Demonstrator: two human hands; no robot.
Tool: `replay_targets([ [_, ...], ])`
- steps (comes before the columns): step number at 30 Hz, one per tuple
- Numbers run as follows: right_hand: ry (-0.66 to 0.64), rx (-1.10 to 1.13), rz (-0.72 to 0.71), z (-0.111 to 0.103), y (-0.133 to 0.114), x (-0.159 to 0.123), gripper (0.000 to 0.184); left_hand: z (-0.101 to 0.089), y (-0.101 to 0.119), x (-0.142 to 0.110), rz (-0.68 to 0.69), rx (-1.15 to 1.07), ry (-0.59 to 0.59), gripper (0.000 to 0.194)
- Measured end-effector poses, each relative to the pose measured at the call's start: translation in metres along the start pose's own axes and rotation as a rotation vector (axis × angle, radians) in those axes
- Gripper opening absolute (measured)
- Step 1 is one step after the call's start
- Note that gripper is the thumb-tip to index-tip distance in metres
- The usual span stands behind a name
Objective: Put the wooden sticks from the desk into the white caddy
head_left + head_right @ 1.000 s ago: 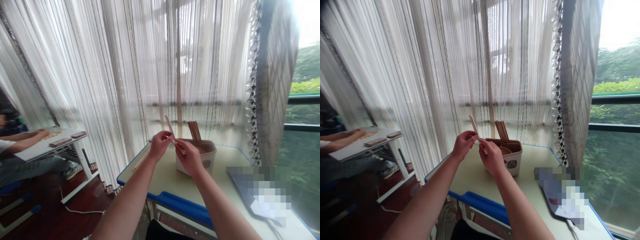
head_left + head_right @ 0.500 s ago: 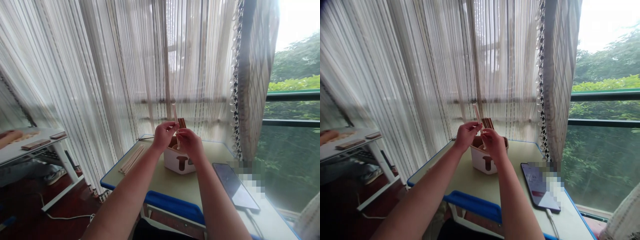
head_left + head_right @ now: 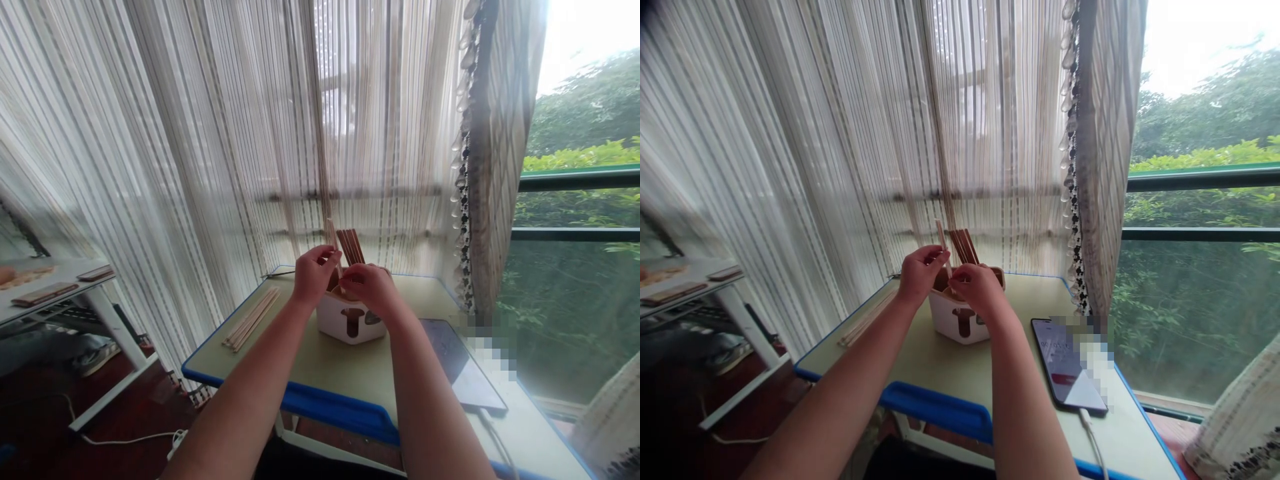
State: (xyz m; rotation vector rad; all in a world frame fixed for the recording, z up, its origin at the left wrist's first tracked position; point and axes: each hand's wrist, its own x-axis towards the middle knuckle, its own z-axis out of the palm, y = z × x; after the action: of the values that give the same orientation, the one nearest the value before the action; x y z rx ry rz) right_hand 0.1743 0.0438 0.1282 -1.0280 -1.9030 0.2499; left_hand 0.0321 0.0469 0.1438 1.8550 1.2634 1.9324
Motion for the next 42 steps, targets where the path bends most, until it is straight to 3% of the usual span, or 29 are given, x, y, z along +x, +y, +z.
replay_targets([
  [7,-0.001,-0.097,-0.037,0.001,0.001,-0.001,0.013,-0.003,-0.006,-0.005,-0.075,0.11,-0.01,0.026],
  [14,0.018,-0.139,-0.063,0.004,0.002,-0.001,0.019,-0.004,-0.012,-0.014,-0.122,0.186,-0.125,0.019],
  [20,-0.007,-0.162,-0.057,0.007,0.003,-0.002,0.018,-0.004,-0.015,-0.018,-0.117,0.219,-0.097,0.016],
  [31,-0.084,-0.125,-0.049,0.01,0.008,-0.003,0.021,-0.005,-0.009,-0.011,-0.113,0.214,-0.07,0.027],
  [38,-0.03,-0.114,-0.064,0.007,0.005,-0.002,0.019,-0.007,-0.011,-0.017,-0.143,0.162,0.061,0.029],
  [42,-0.036,-0.125,-0.058,0.008,0.005,-0.002,0.018,-0.009,-0.013,-0.021,-0.122,0.249,0.031,0.027],
])
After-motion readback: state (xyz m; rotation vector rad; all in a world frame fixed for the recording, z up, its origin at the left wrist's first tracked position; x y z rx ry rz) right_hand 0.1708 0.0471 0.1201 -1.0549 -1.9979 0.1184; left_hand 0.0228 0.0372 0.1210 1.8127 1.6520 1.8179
